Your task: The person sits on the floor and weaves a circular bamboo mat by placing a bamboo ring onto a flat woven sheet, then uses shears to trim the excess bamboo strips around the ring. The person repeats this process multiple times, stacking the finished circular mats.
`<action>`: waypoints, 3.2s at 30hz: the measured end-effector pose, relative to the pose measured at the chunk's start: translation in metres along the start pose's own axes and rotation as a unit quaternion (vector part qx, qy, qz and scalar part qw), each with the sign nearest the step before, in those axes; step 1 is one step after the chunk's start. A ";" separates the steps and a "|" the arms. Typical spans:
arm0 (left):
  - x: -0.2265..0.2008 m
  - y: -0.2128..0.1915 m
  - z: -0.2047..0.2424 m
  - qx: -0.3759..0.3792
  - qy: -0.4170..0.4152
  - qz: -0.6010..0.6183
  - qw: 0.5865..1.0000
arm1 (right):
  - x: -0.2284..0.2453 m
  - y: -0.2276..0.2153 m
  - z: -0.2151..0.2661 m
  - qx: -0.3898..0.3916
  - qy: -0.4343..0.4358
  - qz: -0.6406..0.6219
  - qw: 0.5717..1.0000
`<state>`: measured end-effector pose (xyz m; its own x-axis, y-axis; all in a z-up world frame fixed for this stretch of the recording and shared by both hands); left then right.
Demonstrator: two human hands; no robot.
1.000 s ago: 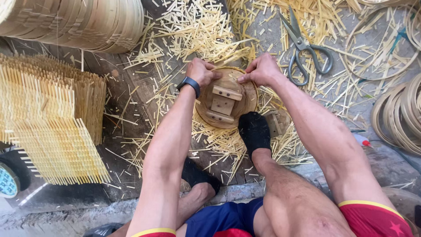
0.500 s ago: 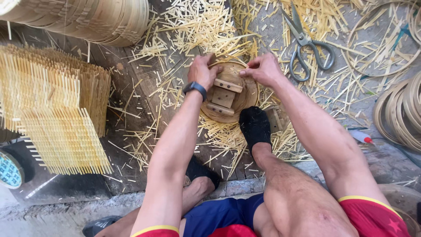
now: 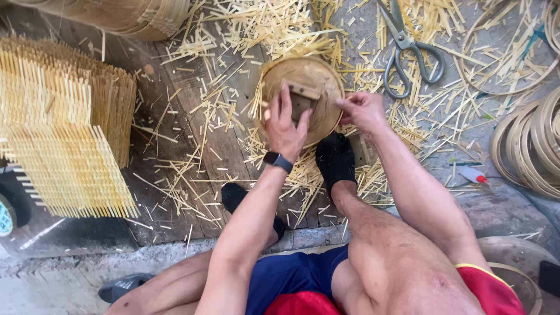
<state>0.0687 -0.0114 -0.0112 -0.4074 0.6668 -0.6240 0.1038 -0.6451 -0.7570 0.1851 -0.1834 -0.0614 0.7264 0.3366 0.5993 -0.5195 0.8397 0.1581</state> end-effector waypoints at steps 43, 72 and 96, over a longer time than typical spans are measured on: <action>0.009 -0.019 -0.011 0.136 0.118 -0.144 0.973 | 0.037 -0.049 0.013 -0.128 -0.186 0.723 0.653; -0.005 -0.025 -0.017 0.119 0.055 -0.117 0.984 | 0.066 -0.049 -0.048 -0.122 -0.255 0.840 0.463; -0.021 -0.010 -0.009 0.055 -0.244 0.044 0.967 | 0.068 -0.057 -0.037 -0.236 -0.377 0.814 0.373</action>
Point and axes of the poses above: each hand's wrist, its own z-axis away from the middle knuckle, its own y-axis out of the palm, x = y × z, the point moved 2 cm from there along -z, towards the middle knuckle, and after that the axes turned 11 degrees about x, right-handed, at the moved point
